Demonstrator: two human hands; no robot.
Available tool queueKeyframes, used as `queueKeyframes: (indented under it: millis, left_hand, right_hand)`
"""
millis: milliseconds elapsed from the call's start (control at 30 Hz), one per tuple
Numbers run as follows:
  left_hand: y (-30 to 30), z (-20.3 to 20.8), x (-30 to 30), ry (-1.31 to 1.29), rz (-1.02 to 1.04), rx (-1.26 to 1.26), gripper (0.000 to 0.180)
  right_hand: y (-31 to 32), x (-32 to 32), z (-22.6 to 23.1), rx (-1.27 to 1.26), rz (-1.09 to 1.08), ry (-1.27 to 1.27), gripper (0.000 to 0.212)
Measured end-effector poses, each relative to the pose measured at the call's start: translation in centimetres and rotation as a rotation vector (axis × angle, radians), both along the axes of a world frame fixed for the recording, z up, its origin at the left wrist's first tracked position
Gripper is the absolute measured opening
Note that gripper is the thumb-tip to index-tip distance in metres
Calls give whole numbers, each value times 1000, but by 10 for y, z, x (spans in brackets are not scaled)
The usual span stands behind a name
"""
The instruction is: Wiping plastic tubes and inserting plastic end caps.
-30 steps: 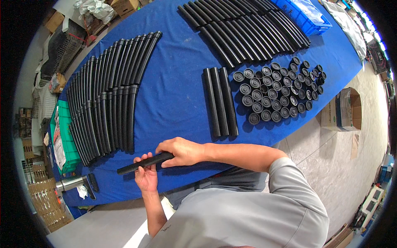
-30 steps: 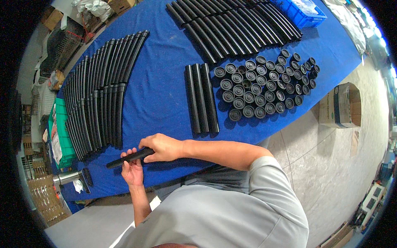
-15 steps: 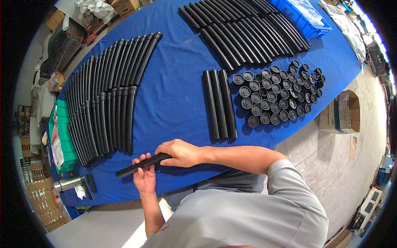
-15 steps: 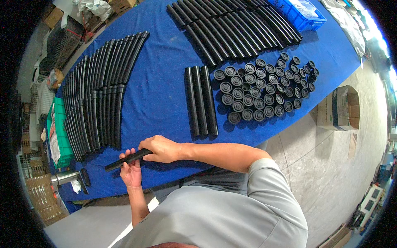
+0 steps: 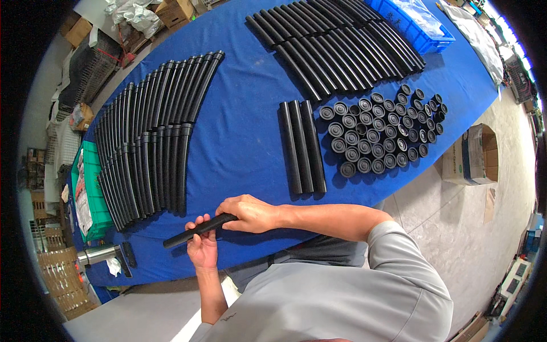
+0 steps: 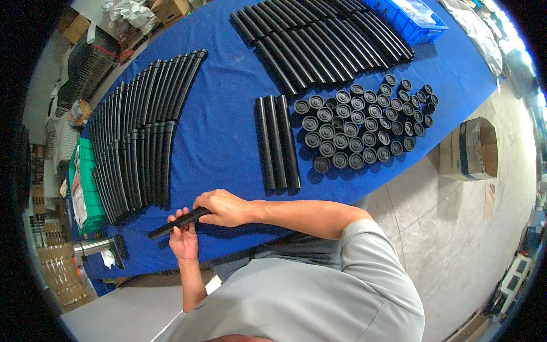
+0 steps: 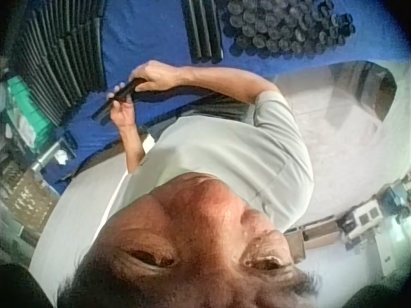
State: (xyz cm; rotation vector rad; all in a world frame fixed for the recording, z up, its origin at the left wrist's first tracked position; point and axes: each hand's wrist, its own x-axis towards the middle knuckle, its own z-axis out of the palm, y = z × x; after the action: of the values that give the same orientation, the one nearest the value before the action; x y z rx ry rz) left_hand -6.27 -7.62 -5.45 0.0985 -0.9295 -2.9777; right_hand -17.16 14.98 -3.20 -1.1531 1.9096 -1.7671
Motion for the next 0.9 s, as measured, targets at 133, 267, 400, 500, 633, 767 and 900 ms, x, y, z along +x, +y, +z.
queueKeyframes:
  millis: [133, 267, 400, 500, 633, 767, 900]
  left_hand:
    - [0, 1, 0, -64, 27, 18, 32]
    - [-8, -7, 2, 5, -15, 17, 32]
    - [-2, -3, -3, 1, -13, -37, 30]
    - [-4, -3, -2, -94, 20, 112, 30]
    - [-5, -5, -3, -19, -12, 61, 32]
    - [-2, 0, -5, -88, -5, 113, 31]
    - [-6, -3, -3, -64, -15, 148, 30]
  right_hand:
    - [-2, 3, -5, 42, -47, 280, 31]
    - [4, -2, 10, 97, 81, 7, 32]
    - [-1, -4, -6, -46, -17, 99, 33]
    - [1, 1, -1, 46, -56, 282, 30]
    - [9, -11, 16, 174, 194, -350, 31]
    - [0, -1, -8, 7, -59, 255, 34]
    - [2, -1, -4, 25, -36, 225, 32]
